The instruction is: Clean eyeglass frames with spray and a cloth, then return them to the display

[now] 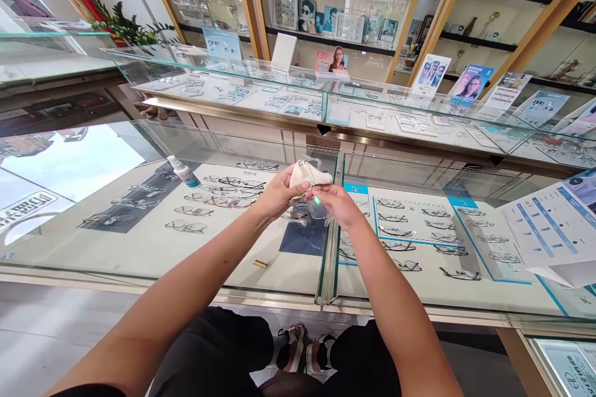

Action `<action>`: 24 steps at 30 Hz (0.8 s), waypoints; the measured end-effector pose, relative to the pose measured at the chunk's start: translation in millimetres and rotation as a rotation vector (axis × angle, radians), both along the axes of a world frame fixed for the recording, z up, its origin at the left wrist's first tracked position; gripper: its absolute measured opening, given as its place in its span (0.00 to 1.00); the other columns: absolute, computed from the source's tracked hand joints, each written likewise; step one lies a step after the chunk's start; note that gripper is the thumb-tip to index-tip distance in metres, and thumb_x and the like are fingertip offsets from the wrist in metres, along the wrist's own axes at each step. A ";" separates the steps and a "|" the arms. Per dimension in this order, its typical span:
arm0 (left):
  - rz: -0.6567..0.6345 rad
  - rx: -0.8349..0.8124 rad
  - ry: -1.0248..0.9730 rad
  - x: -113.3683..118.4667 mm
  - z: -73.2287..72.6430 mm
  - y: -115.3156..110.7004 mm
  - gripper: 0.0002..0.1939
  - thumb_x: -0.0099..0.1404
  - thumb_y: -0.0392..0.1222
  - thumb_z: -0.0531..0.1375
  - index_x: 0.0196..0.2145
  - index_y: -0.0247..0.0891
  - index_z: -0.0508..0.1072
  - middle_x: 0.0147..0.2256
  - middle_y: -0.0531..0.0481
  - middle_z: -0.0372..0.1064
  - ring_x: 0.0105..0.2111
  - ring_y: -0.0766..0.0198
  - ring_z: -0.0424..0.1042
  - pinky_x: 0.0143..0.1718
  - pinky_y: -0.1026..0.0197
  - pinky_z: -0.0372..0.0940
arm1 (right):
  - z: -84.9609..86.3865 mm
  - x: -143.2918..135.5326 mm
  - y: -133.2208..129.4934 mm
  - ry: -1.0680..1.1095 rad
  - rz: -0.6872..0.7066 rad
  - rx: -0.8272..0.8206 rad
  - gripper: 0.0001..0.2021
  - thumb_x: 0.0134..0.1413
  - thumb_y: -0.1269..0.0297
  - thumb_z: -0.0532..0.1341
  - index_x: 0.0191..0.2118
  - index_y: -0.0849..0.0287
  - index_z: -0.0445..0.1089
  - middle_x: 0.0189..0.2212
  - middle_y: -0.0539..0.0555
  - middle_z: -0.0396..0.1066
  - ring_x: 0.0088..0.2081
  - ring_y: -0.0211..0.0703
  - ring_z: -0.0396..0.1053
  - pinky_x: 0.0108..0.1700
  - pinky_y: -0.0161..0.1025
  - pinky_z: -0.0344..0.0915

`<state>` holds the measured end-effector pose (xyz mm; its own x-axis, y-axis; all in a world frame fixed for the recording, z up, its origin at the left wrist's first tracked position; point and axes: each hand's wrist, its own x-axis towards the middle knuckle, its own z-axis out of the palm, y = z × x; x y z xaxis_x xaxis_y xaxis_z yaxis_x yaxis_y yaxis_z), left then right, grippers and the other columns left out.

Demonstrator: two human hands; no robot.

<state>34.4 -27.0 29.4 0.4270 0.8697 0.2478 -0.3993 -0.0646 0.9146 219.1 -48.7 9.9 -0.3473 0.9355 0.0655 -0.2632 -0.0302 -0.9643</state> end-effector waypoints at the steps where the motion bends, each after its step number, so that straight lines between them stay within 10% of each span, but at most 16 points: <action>1: 0.024 0.007 0.006 1.5 -0.5 -1.4 0.30 0.53 0.53 0.79 0.44 0.36 0.72 0.28 0.52 0.75 0.24 0.67 0.70 0.30 0.63 0.67 | -0.8 -2.3 -0.3 0.018 -0.006 -0.007 0.17 0.48 0.48 0.77 0.36 0.56 0.84 0.36 0.55 0.81 0.42 0.45 0.74 0.50 0.44 0.68; 11: 0.162 -0.049 0.068 6.2 -7.2 -0.8 0.33 0.64 0.75 0.62 0.27 0.39 0.70 0.16 0.53 0.65 0.17 0.65 0.65 0.23 0.61 0.62 | -4.4 -15.6 -4.8 -0.062 -0.014 0.044 0.18 0.49 0.46 0.76 0.36 0.57 0.84 0.38 0.56 0.82 0.41 0.45 0.73 0.49 0.44 0.68; 24: 0.116 -0.101 0.158 3.0 -23.1 9.6 0.33 0.60 0.75 0.66 0.32 0.37 0.76 0.28 0.48 0.75 0.30 0.61 0.73 0.33 0.61 0.67 | 12.0 18.2 6.3 0.116 -0.353 0.127 0.12 0.52 0.49 0.73 0.35 0.51 0.83 0.45 0.54 0.76 0.38 0.42 0.67 0.38 0.40 0.63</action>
<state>37.4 -17.4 6.3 0.3492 0.9322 0.0952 -0.2458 -0.0069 0.9693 237.3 -42.4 21.9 0.0114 0.9780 0.2081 -0.3436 0.1992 -0.9177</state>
